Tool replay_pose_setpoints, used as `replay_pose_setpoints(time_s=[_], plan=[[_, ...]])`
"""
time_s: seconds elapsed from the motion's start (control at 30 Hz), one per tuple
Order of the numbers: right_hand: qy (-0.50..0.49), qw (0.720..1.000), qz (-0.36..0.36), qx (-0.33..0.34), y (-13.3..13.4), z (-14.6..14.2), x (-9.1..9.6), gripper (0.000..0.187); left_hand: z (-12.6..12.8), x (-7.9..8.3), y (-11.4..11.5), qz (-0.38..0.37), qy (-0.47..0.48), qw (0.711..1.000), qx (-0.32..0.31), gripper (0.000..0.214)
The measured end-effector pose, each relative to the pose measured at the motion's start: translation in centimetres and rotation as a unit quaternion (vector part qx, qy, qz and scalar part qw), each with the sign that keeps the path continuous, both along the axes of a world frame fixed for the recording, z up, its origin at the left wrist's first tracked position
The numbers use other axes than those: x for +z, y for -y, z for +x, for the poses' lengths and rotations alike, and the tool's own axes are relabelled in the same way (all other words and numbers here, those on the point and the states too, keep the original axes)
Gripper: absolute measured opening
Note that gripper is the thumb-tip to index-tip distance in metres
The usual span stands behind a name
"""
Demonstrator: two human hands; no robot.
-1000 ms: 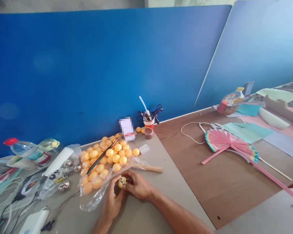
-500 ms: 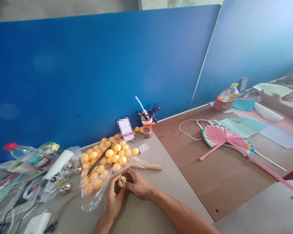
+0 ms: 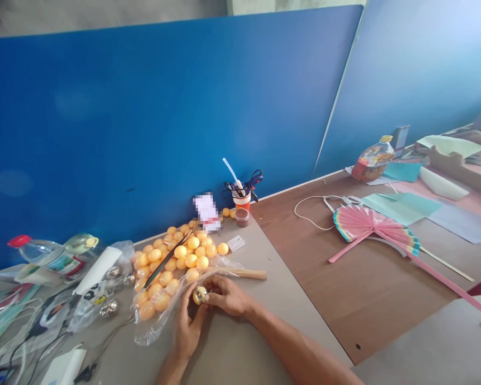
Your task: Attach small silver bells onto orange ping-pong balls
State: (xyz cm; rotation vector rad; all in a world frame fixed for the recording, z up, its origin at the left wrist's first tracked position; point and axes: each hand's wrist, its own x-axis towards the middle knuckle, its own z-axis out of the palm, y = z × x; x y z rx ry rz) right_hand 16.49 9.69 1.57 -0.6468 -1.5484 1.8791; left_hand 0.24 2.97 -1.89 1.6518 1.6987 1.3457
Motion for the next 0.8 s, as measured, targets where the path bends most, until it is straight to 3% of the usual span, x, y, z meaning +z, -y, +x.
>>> replay_pose_setpoints(time_s=[0.23,0.37,0.53,0.8], plan=[[-0.01,1.0,0.015,0.022,-0.3,0.1,-0.3,0.046,0.1,1.1,-0.1,0.003,0.036,0.999,-0.005,0.038],[-0.016,1.0,0.007,0.024,-0.3,0.0,-0.6,0.046,0.1,1.4,-0.4,-0.03,0.124,0.992,0.022,0.04],[-0.033,0.999,-0.035,0.022,-0.3,0.0,-0.6,0.049,-0.8,1.2,-0.9,-0.057,0.254,0.963,0.072,0.043],[-0.044,0.998,-0.02,0.039,-0.4,-0.1,-0.8,0.042,-0.1,2.3,-1.0,-0.067,0.427,0.902,0.024,0.037]])
